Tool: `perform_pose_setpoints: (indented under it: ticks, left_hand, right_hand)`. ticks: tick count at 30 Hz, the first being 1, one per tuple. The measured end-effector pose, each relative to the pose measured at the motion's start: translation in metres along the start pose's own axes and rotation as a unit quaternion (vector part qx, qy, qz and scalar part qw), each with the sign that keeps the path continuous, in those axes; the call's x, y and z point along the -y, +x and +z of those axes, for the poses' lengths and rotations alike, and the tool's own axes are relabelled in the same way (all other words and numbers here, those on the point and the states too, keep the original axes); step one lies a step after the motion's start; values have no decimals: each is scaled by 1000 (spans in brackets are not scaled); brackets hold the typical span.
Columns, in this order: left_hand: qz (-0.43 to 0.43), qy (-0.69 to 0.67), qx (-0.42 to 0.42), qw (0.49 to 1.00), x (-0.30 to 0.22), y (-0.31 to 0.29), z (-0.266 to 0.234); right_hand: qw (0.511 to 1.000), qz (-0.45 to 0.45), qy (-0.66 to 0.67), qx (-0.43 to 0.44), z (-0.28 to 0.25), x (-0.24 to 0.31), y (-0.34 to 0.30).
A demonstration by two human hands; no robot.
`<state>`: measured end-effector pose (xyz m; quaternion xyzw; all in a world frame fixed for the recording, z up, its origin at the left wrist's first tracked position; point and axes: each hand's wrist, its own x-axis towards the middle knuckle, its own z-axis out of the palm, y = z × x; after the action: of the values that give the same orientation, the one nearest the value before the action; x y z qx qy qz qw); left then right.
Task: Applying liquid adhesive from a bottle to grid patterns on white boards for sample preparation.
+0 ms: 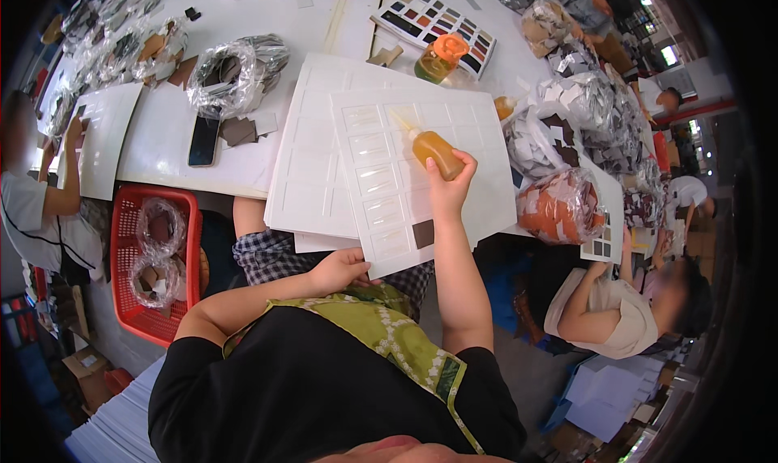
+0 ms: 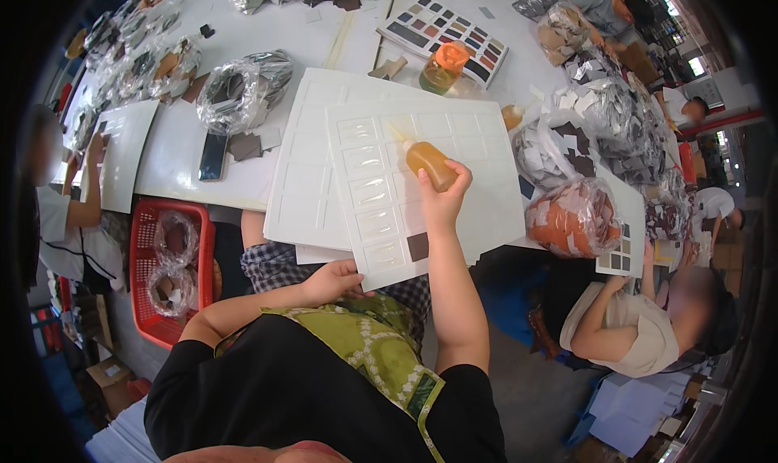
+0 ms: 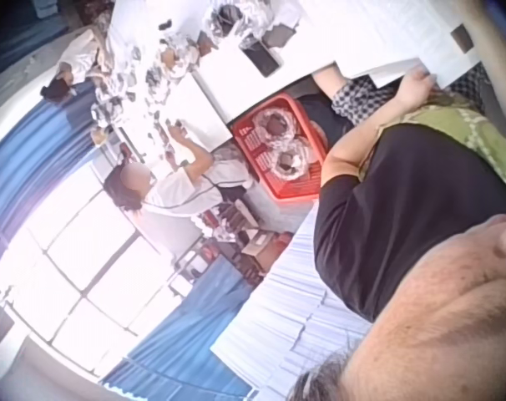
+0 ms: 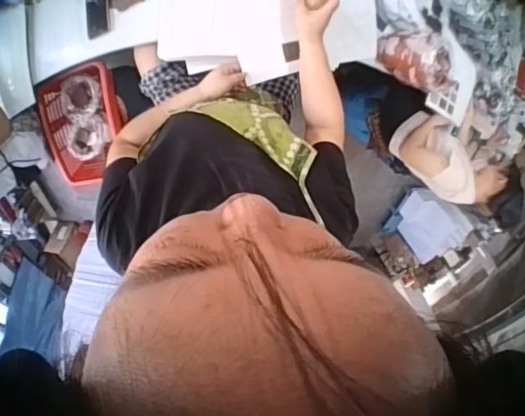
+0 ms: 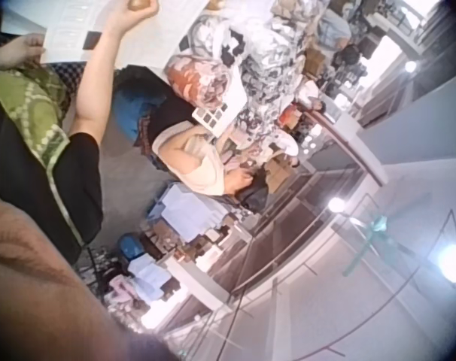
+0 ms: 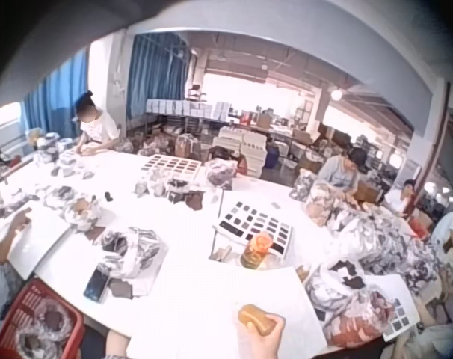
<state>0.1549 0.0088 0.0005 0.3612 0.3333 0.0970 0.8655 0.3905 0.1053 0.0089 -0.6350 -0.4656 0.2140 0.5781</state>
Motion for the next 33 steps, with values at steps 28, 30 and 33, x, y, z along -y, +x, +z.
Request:
perform_pose_setpoints:
  ticks: [28,30,33]
  left_hand:
    - [-10,-23,-28,999,3,0,3]
    - [-5,-25,-29,999,4,0,3]
    - [-1,-28,-29,999,5,1,4]
  right_hand:
    - [997,-77,-8,3,-41,-8,-49]
    - [974,85,209,-33,-43,-2,-52]
    - [997,-23,27,-63,-58,-21,-52]
